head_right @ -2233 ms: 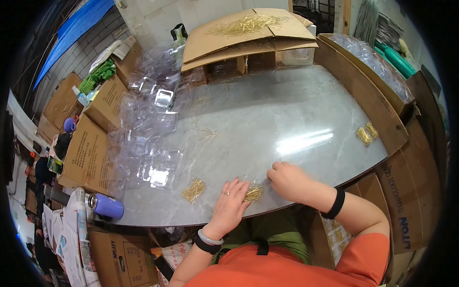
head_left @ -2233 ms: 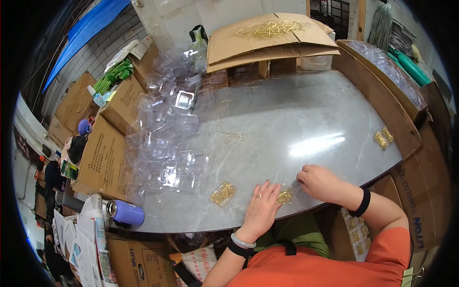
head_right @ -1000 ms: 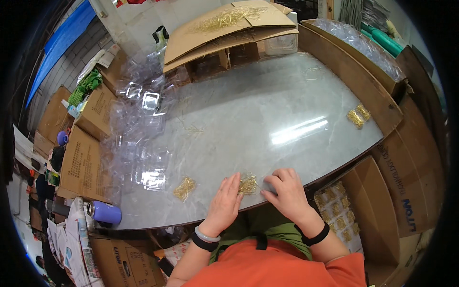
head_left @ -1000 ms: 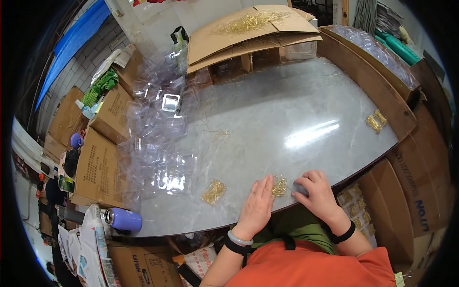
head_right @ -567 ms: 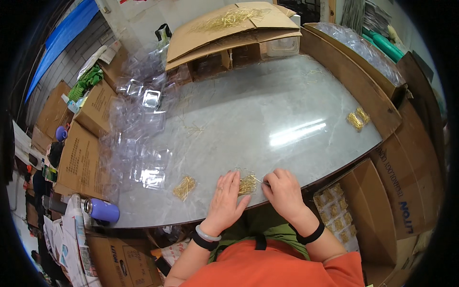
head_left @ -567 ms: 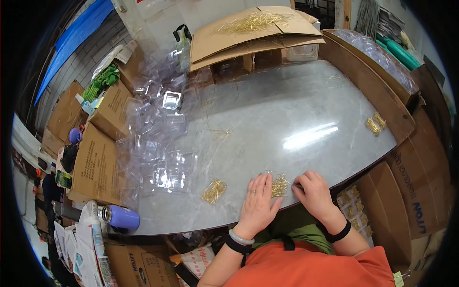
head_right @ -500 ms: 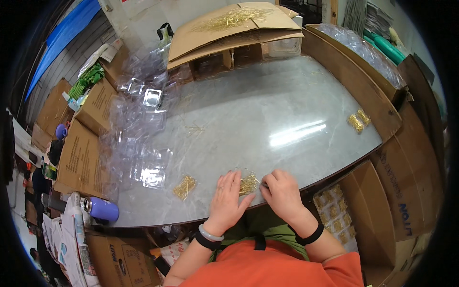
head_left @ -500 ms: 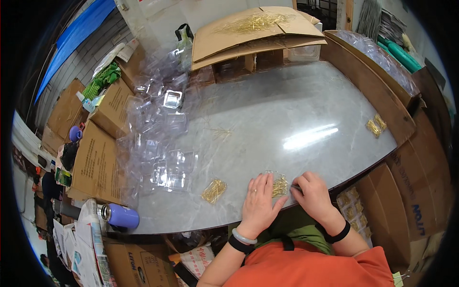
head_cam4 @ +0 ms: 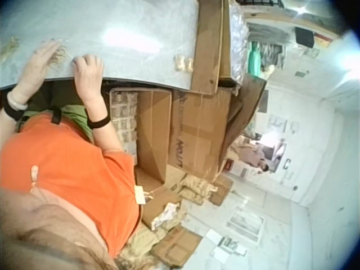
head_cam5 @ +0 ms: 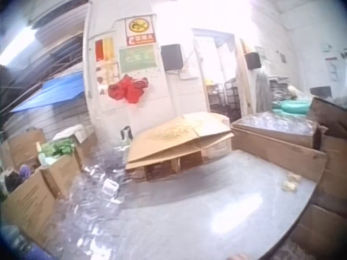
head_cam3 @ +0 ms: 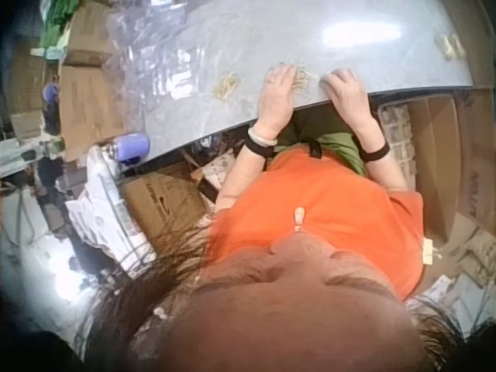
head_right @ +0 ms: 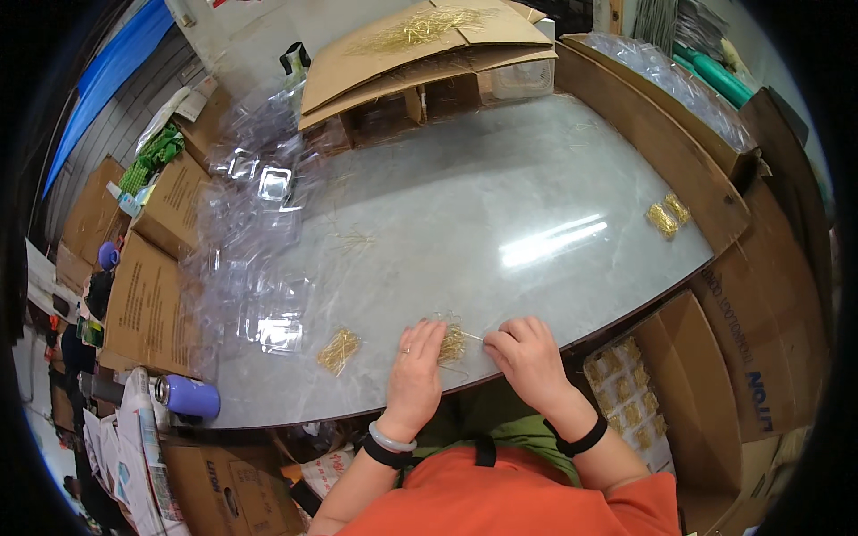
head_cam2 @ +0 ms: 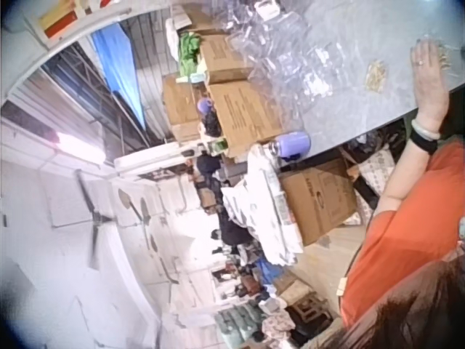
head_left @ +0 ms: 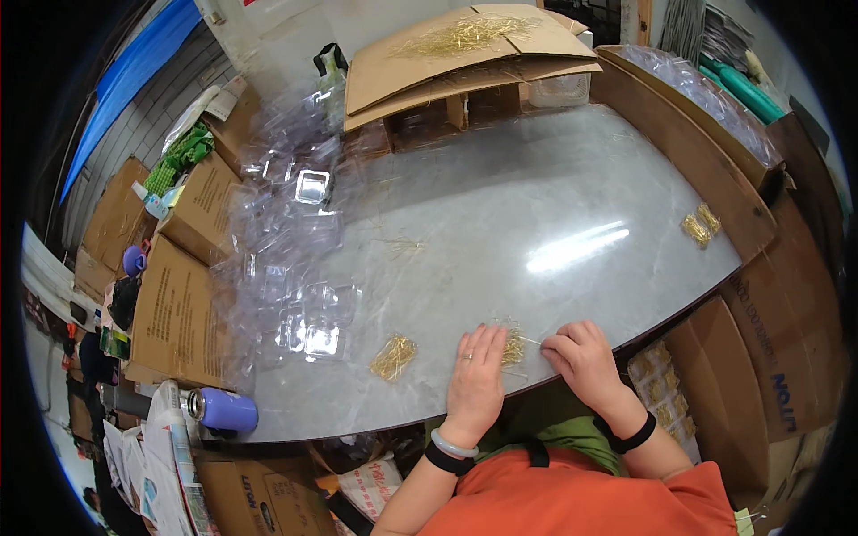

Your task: Sorting small gold-colored metal components on a table and placing them into groups.

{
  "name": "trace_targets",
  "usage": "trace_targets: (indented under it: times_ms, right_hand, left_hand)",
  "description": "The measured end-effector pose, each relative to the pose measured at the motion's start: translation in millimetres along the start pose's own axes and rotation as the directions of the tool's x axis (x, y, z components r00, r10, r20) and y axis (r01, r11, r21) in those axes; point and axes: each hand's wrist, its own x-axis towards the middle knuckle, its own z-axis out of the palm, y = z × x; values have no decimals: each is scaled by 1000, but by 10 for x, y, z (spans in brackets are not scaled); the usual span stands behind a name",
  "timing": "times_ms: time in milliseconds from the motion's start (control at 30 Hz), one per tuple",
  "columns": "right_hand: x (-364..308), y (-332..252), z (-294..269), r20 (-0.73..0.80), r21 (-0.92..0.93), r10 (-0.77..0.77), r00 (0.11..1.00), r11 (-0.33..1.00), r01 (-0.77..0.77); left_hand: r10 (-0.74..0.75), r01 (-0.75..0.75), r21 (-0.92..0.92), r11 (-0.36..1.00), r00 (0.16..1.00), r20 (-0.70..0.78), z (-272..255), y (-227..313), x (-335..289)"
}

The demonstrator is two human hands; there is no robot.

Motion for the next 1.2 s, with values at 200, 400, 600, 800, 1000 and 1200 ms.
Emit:
trace_targets:
  times_ms: [200,400,600,800,1000,1200]
  right_hand:
    - [175,48,179,-46,-8,-17,999,1000,16]
    - [332,41,263,-45,-48,-40,998,998,38]
    - [331,-87,388,115,55,-12,993,998,5]
    - [244,-211,-24,195,316,-16,981,948,-48]
    - [256,-55,169,203,221,-61,977,975,15]
    - [167,-45,483,209,565,-16,978,818,-107]
  left_hand:
    - [38,-37,-27,999,999,15,-30,4,-2]
    - [-5,6,-60,998,1000,12,-25,-2,-20]
    - [33,-32,-39,999,999,30,9,-38,-12]
    - [14,-14,-69,998,1000,0,-5,-50,-46]
    - [92,-89,-107,990,996,21,-70,-74,-57]
    - [-22,79,-289,954,980,195,-71,-39,22]
